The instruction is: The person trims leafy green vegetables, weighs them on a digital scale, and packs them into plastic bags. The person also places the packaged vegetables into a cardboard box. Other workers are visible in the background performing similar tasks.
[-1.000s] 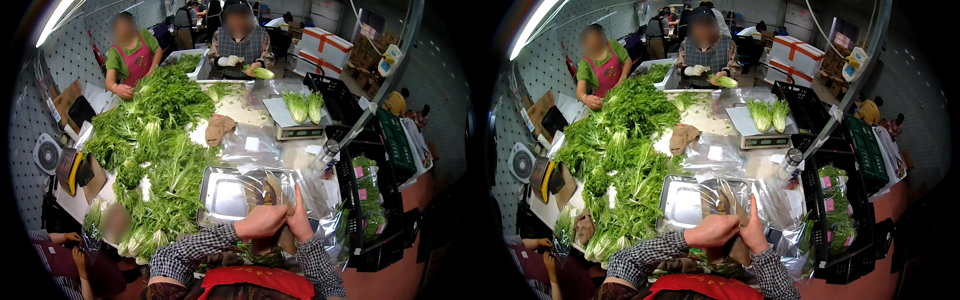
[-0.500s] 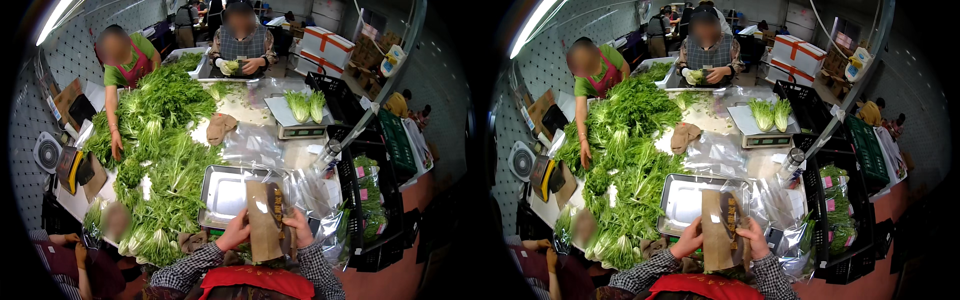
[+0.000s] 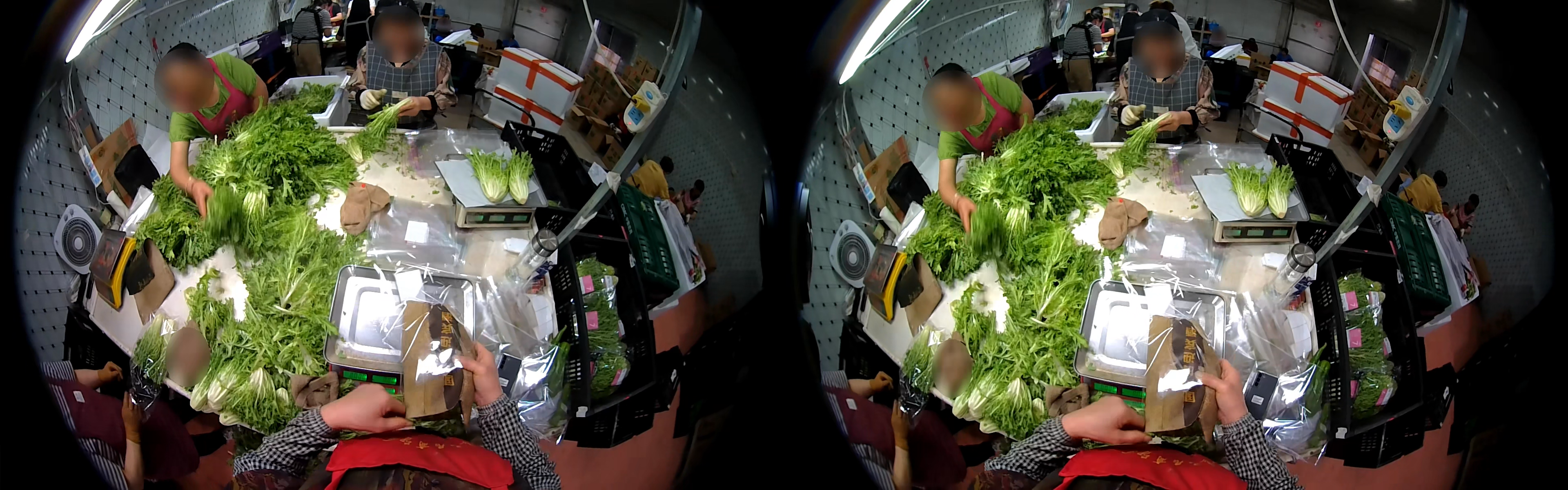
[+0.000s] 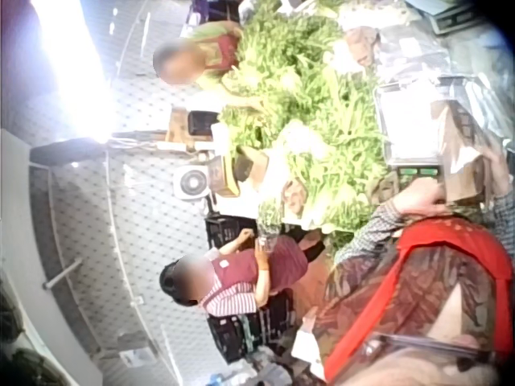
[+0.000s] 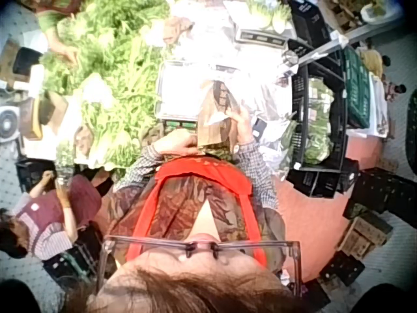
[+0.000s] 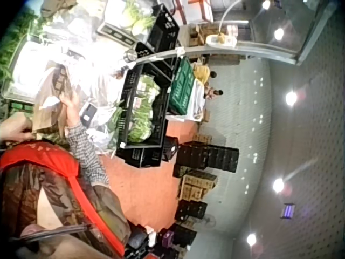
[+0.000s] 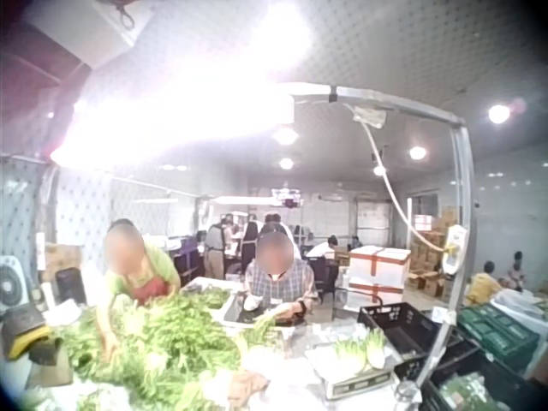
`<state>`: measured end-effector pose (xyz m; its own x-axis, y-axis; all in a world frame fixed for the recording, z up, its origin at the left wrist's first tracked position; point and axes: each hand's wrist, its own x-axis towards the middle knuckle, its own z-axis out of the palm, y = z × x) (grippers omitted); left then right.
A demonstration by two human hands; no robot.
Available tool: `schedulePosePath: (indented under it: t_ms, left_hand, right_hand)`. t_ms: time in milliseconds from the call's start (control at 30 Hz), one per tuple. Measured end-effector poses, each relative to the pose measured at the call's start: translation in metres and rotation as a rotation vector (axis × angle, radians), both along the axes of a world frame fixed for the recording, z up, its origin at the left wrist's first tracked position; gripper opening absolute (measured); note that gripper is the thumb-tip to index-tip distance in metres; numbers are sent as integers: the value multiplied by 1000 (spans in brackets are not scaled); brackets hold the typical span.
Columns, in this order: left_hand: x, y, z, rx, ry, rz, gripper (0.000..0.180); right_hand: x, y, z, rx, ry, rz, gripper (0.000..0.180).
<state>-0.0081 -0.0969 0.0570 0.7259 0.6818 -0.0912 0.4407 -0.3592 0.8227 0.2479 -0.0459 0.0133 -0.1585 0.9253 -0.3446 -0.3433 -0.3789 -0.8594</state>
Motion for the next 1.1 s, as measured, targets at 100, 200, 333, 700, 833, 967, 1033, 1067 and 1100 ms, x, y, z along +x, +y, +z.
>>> schedulePosePath:
  t_ms: [100, 200, 333, 700, 833, 967, 1033, 1067, 1100]
  left_hand:
    - [5, 3, 7, 205, -164, 387, 26]
    - [34, 32, 19, 704, -92, 499, 38]
    - [46, 55, -35, 809, -106, 437, 42]
    - [56, 61, -27, 749, -113, 353, 35]
    - [55, 68, -39, 749, -4, 375, 26]
    - [62, 68, -26, 726, -146, 465, 19]
    - [63, 67, -14, 717, -190, 485, 17]
    - [61, 66, -8, 722, -161, 484, 17]
    - [58, 65, -5, 725, -129, 485, 16]
  right_hand:
    - [-2, -1, -1, 55, -86, 2, 45]
    - [-1, 3, -2, 138, -266, 118, 51]
    - [-8, 0, -1, 456, -563, 109, 85]
    - [-12, 2, 32, 506, -864, 269, 114]
    - [-13, 5, 34, 487, -856, 315, 115]
    - [-14, 7, 37, 510, -852, 316, 116]
    - [-13, 7, 35, 541, -852, 299, 116]
    - [-11, 7, 35, 547, -853, 295, 116]
    - [-11, 7, 34, 552, -851, 293, 116]
